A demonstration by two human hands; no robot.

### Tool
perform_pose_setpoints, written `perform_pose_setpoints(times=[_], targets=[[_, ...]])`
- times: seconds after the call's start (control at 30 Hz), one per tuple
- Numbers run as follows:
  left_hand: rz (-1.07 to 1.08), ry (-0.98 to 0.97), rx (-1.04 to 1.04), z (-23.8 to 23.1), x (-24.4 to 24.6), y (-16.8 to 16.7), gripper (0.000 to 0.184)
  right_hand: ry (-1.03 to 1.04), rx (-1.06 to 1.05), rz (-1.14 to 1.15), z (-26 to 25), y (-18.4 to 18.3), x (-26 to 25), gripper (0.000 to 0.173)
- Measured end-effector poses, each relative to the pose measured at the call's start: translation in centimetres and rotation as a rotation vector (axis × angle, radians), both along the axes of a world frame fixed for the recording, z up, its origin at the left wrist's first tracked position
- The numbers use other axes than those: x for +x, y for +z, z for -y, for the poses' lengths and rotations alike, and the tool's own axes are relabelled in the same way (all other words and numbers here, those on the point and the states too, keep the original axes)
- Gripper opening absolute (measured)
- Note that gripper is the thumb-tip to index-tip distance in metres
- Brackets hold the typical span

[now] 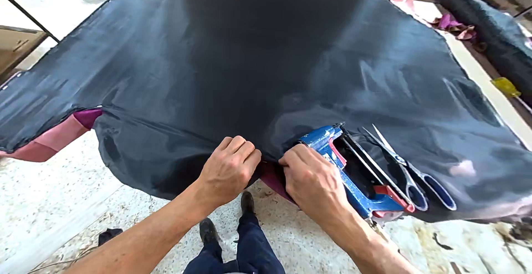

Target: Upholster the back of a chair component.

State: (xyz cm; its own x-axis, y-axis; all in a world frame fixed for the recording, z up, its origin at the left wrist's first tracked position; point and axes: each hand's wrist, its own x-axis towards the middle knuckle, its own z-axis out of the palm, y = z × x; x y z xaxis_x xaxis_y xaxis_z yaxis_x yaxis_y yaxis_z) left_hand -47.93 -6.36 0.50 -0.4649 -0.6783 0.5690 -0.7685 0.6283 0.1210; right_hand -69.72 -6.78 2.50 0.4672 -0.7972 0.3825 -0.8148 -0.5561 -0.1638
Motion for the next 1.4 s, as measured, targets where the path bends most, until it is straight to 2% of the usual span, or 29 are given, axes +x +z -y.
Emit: perform_pose_setpoints(times=[0.07, 0.1, 0.17, 0.23, 0.33, 0.53, 0.6, 0.67, 0.73, 0.9, 1.23, 1.4], targets=[[-0.011, -0.007, 0.010, 0.0, 0.0, -0.5, 0.016, -0.005, 0.115, -0.021, 0.0, 0.2, -0.1, 0.008], [-0.023, -0.003, 0.016, 0.0, 0.0, -0.6, 0.015, -0.022, 0.133, 0.007, 0.0, 0.5, 0.0, 0.015], [-0.049, 0.006, 0.021, -0.1, 0.0, -0.5, 0.014, -0.032, 0.105, 0.080, -0.1, 0.6, 0.6, 0.028], [-0.060, 0.007, 0.027, -0.1, 0.1, -0.4, 0.014, -0.010, 0.070, 0.123, 0.2, -0.3, 1.1, 0.031], [-0.057, -0.006, 0.026, 0.1, 0.4, -0.2, 0.017, 0.032, -0.021, 0.125, 0.7, -2.0, 1.1, 0.020], [0.073, 0.013, 0.043, 0.5, 0.8, 0.7, 0.015, 0.126, -0.142, 0.122, 0.5, -2.8, 0.9, 0.018], [0.056, 0.030, 0.071, 0.5, 0.9, 0.7, 0.015, 0.162, -0.159, 0.134, 0.6, -3.0, 0.6, 0.018], [0.010, 0.035, 0.130, 0.6, 1.0, 0.6, 0.026, 0.170, -0.157, 0.146, 0.6, -3.2, 0.4, 0.018], [0.030, -0.020, 0.153, 0.7, 1.3, 0.6, 0.032, 0.173, -0.151, 0.159, 0.5, -3.2, 0.4, 0.017], [0.103, -0.160, 0.143, 1.8, 2.0, 0.3, 0.027, 0.181, -0.140, 0.146, 0.5, -3.0, 0.3, 0.017], [0.104, -0.216, 0.094, 2.5, 2.4, -0.1, 0.023, 0.200, -0.139, 0.148, 0.7, -3.1, 0.2, 0.016], [0.133, -0.311, -0.068, 2.5, 2.7, -0.4, 0.022, 0.284, -0.144, 0.132, 1.0, -3.0, 0.0, 0.019]])
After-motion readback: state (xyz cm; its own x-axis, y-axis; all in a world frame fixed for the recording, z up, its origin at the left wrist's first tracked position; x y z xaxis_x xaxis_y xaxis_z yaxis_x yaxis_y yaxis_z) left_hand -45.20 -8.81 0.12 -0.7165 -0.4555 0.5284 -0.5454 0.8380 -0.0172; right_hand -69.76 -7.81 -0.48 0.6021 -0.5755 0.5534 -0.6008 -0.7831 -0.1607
